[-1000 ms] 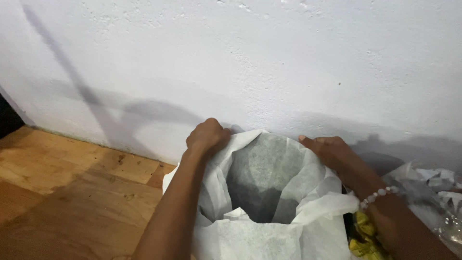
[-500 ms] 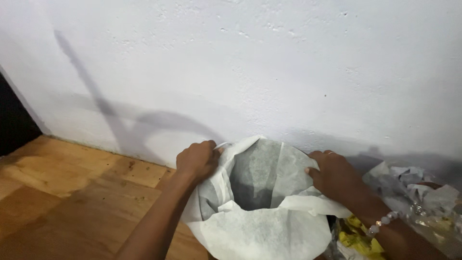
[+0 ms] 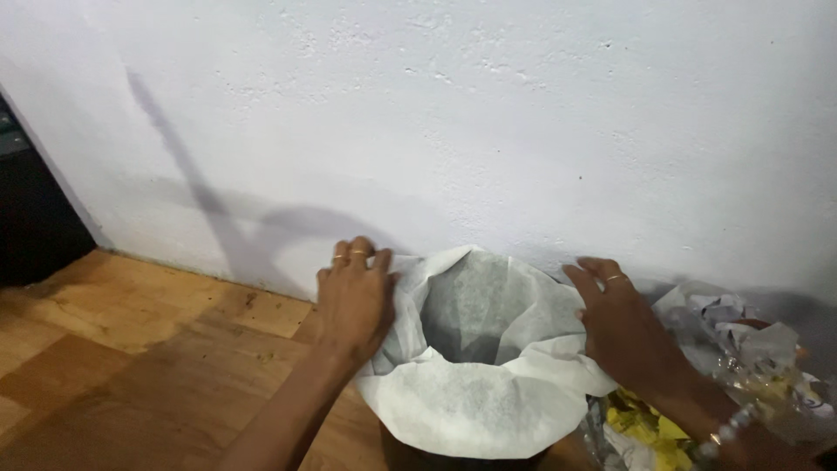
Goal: The person removes crumpled yellow and white paper and plastic bags from a black trash can, placing them into a larger plastic bag. After emptying the can, the person lines it with a new white cloth bag.
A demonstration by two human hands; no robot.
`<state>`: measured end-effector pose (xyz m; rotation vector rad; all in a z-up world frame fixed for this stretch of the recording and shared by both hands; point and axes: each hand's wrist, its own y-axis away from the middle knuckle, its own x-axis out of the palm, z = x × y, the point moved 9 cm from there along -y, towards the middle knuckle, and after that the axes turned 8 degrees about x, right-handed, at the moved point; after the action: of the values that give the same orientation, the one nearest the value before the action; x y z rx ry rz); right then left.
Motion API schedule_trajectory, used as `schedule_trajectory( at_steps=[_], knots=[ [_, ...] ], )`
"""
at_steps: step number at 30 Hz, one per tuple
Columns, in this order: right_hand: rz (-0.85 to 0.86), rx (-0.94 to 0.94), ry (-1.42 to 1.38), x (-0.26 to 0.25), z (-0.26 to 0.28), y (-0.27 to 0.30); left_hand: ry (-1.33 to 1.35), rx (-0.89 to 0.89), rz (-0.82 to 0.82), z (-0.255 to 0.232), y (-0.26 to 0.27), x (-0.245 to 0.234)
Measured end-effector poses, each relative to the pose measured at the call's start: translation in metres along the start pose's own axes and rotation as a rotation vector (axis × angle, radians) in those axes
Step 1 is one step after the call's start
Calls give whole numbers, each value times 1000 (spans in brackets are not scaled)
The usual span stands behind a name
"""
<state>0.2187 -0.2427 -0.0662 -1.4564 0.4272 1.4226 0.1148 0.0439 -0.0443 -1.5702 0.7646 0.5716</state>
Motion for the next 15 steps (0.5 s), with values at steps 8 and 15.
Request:
schedule_trajectory(
  at_steps=[8,15],
  knots=[
    [507,-21,-286,0,47,41,478,136,448,-86,35,2],
    [586,-94,-88,-19,53,61,520,78,712,-114,55,-13]
  ],
)
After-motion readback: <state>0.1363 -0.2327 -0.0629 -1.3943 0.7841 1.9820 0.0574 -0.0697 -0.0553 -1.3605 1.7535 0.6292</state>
